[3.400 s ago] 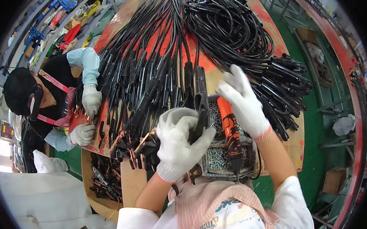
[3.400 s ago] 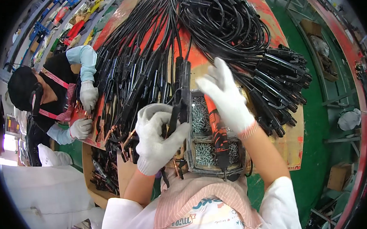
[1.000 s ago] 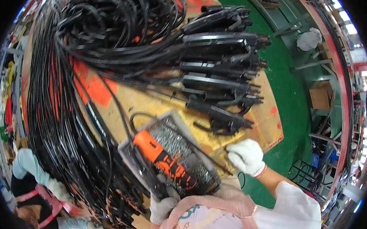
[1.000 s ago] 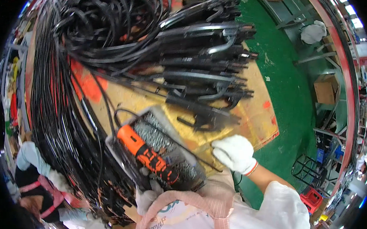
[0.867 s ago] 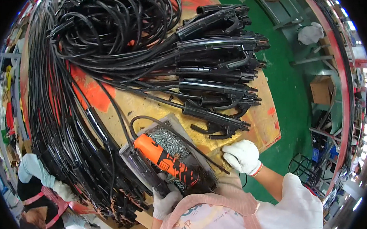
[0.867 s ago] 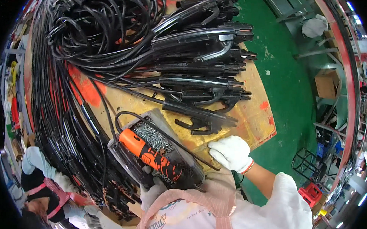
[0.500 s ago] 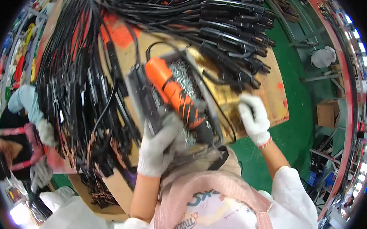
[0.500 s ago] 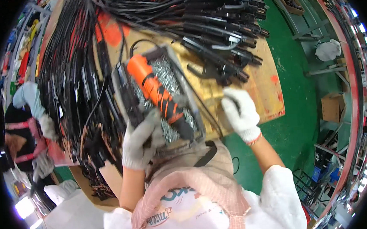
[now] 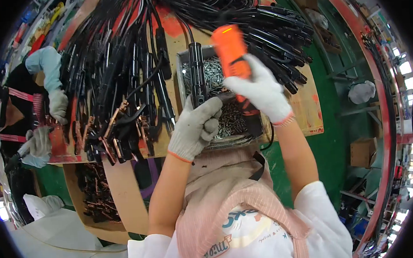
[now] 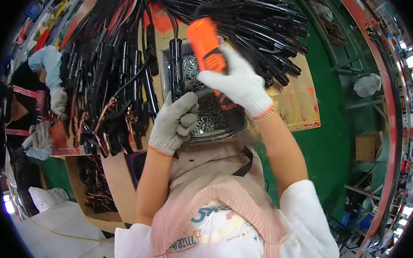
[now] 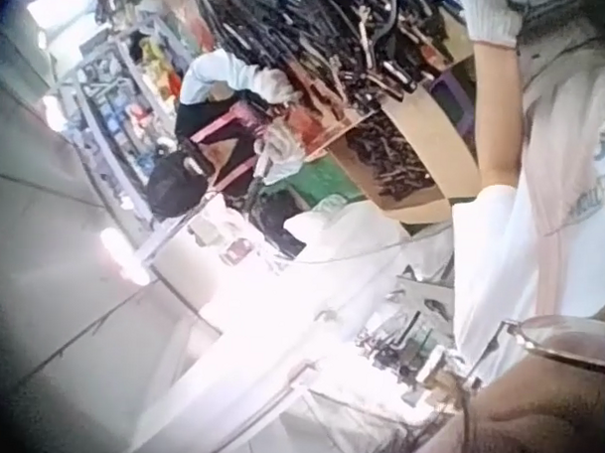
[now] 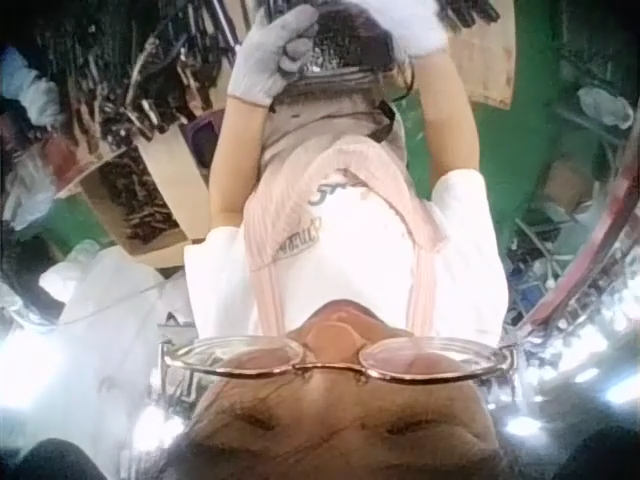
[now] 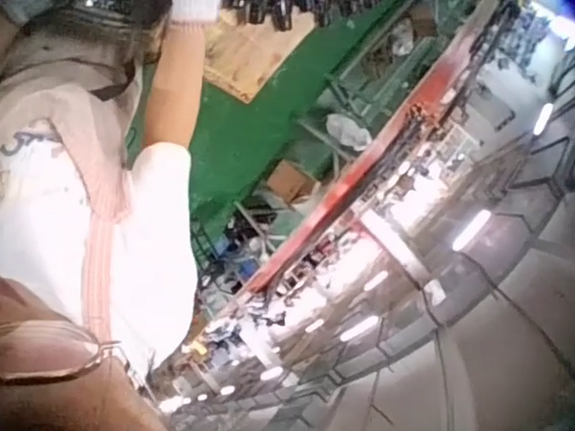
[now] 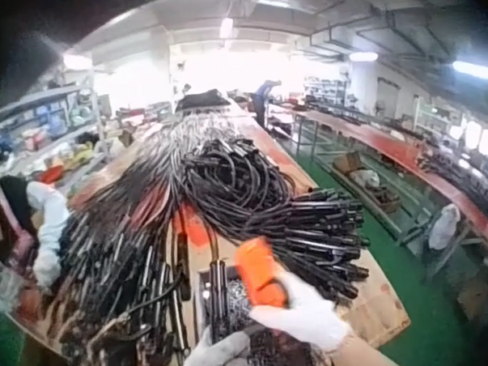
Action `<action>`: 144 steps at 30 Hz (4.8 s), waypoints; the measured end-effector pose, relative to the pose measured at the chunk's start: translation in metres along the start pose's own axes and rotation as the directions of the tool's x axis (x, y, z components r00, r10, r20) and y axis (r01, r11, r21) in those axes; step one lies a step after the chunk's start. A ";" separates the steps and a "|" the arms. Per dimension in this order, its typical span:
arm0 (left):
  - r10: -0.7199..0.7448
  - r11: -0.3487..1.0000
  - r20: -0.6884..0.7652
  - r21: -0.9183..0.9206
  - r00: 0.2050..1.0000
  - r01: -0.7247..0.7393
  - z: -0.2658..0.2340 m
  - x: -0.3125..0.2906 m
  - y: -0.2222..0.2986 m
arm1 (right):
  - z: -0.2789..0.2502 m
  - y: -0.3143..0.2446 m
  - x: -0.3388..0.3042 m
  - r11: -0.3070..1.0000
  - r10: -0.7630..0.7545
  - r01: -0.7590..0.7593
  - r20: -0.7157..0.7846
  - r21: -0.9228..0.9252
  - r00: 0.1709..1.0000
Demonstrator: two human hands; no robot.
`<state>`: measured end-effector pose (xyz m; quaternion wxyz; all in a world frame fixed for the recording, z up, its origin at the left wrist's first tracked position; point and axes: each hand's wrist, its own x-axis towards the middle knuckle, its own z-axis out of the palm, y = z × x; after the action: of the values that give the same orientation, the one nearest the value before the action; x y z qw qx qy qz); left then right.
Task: The person assembles plastic casings onto electrical cables by securing them with screws using a power screwdriver.
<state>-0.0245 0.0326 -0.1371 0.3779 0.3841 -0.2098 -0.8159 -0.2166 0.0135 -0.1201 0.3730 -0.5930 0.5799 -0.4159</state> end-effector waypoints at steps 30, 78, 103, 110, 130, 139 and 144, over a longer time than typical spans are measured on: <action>-0.083 0.981 -0.148 0.161 0.985 0.107 0.002 0.004 0.008 | -0.011 -0.006 -0.076 0.764 -0.105 0.398 -0.511 0.508 0.853; -0.103 0.994 -0.195 0.023 0.975 0.110 0.013 0.001 -0.010 | 0.019 -0.081 -0.040 0.500 -0.298 0.542 -0.453 0.676 0.840; -0.185 0.977 -0.116 -0.128 0.976 0.171 -0.003 0.008 -0.013 | 0.007 -0.079 -0.029 0.379 -0.552 0.418 -0.161 0.826 0.818; 0.003 0.993 -0.050 -0.116 0.999 -0.009 -0.018 0.021 -0.041 | 0.018 -0.083 -0.031 0.416 -0.578 0.616 -0.329 0.668 0.747; -0.132 0.985 -0.057 -0.116 0.990 0.124 0.004 0.006 -0.002 | 0.015 -0.090 -0.026 0.519 -0.469 0.509 -0.269 0.687 0.841; -0.186 0.982 -0.147 -0.030 0.971 0.184 0.008 0.003 0.003 | -0.005 -0.070 0.003 0.697 -0.341 0.596 -0.546 0.399 0.765; -0.242 0.713 0.071 -0.664 0.968 0.227 -0.029 0.000 -0.024 | 0.012 -0.028 0.024 0.635 -0.229 0.535 -0.525 0.558 0.820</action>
<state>-0.0124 0.0456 -0.1703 0.3857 0.2557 0.1500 -0.8737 -0.1951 -0.0099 -0.0978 0.3360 -0.4238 0.3059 -0.7835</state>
